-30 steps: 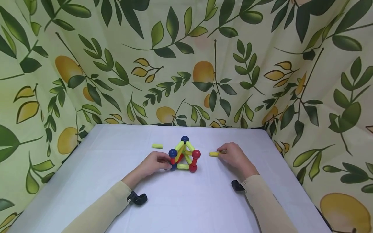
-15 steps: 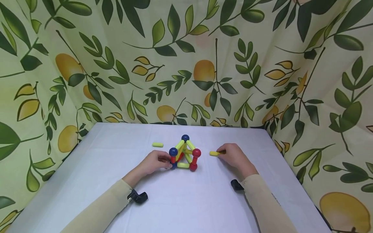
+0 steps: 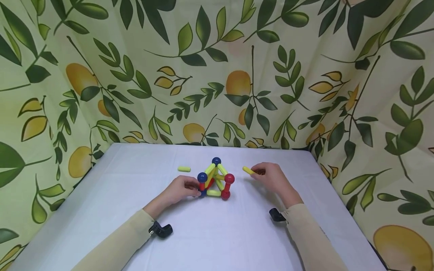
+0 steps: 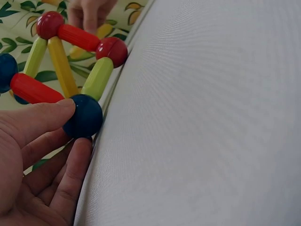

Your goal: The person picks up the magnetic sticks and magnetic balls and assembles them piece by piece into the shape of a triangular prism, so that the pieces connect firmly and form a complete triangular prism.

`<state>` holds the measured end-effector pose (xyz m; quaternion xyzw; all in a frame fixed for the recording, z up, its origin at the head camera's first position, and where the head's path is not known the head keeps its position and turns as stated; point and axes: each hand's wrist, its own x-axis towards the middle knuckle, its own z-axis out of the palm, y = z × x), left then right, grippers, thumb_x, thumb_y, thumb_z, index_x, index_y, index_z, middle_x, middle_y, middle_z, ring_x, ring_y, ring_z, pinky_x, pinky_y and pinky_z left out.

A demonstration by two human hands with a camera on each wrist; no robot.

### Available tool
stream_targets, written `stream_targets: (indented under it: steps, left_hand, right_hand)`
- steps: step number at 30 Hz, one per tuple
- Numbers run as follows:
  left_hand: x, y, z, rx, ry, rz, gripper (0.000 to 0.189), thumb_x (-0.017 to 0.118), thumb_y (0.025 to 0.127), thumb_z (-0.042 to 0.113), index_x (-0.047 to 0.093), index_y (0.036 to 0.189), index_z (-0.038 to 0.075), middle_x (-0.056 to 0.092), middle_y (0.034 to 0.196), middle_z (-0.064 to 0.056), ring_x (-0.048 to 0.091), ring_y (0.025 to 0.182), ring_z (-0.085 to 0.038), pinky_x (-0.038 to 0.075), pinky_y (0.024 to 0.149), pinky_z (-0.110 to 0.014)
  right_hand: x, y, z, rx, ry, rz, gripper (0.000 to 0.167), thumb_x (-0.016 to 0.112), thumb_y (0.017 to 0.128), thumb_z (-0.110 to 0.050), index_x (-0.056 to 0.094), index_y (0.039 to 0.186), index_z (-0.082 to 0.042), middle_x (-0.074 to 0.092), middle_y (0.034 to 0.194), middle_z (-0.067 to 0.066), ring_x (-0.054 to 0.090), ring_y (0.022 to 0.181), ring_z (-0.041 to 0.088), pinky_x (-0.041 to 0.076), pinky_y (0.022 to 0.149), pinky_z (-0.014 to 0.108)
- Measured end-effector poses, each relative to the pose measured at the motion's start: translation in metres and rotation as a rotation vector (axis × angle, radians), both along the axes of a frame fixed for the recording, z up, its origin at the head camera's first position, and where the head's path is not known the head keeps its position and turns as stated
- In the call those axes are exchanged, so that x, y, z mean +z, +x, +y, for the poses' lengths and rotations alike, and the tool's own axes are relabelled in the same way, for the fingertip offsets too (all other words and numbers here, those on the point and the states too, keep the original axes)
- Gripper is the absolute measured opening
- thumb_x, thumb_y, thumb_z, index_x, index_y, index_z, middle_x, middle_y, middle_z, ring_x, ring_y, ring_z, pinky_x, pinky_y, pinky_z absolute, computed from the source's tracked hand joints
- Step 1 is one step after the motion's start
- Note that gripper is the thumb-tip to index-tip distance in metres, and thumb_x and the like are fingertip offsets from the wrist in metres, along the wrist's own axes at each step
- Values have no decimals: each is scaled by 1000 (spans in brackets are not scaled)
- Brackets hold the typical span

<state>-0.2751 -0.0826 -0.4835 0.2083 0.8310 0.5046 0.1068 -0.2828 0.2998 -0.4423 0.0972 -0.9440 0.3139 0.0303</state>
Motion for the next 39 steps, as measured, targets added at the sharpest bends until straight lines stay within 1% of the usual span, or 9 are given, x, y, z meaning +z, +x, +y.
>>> stream_targets:
  steps: [5, 8, 12, 19, 26, 30, 35, 37, 39]
  left_hand:
    - [1, -1, -1, -3, 5, 5, 24, 87, 92, 10, 81, 116, 7, 78, 106, -1, 70, 93, -15, 58, 86, -34]
    - [0, -2, -1, -3, 1, 12, 24, 87, 92, 10, 82, 115, 8, 78, 106, 0, 70, 94, -15, 58, 86, -34]
    - [0, -2, -1, -7, 1, 14, 24, 87, 92, 11, 82, 115, 8, 78, 106, 0, 70, 93, -15, 58, 86, -35]
    - [-2, -3, -1, -14, -1, 7, 23, 87, 93, 12, 82, 115, 8, 78, 105, 1, 70, 92, -15, 58, 85, -32]
    - [0, -4, 0, -16, 13, 24, 23, 87, 92, 11, 82, 114, 8, 78, 104, 0, 70, 91, -16, 58, 84, -34]
    - [-1, -2, 0, -15, 1, 17, 24, 87, 92, 12, 81, 115, 8, 78, 105, 0, 70, 92, -15, 58, 85, -34]
    - [-3, -1, -1, -10, -7, 13, 23, 86, 93, 12, 82, 115, 9, 78, 106, 1, 70, 93, -15, 58, 85, -32]
    - [-3, -1, -1, -10, -8, 13, 23, 86, 93, 12, 82, 116, 8, 78, 106, 1, 70, 93, -15, 58, 85, -32]
    - [-2, 0, 0, -13, -4, 14, 24, 86, 93, 11, 81, 116, 8, 78, 106, 0, 70, 92, -16, 58, 85, -33]
  right_hand:
    - [15, 7, -8, 33, -99, 68, 27, 84, 98, -16, 80, 122, -5, 77, 112, 8, 69, 99, 27, 60, 84, 40]
    - [22, 11, -14, 59, -133, 112, 25, 85, 97, -15, 81, 119, -5, 77, 109, 7, 70, 97, 27, 60, 79, 36]
    - [28, 14, -21, 81, -158, 140, 23, 85, 96, -13, 81, 118, -6, 77, 107, 6, 70, 96, 26, 61, 77, 32]
    - [38, 18, -33, 98, -172, 163, 22, 85, 96, -10, 80, 117, -7, 77, 104, 4, 71, 94, 24, 61, 80, 29]
    - [51, 23, -46, 118, -213, 196, 23, 84, 96, -10, 79, 118, -6, 76, 106, 4, 72, 96, 23, 61, 86, 34]
    - [54, 26, -54, 129, -253, 200, 23, 84, 96, -9, 78, 119, -5, 76, 108, 6, 72, 96, 24, 62, 87, 34]
    - [56, 30, -65, 167, -293, 219, 26, 83, 96, -6, 77, 122, -5, 76, 111, 6, 73, 97, 23, 60, 85, 26]
    - [57, 32, -69, 191, -304, 227, 27, 83, 96, -5, 77, 122, -5, 76, 112, 6, 73, 96, 23, 60, 86, 27]
    - [58, 34, -73, 209, -306, 234, 27, 83, 96, -5, 77, 122, -6, 77, 112, 4, 73, 96, 22, 61, 88, 31]
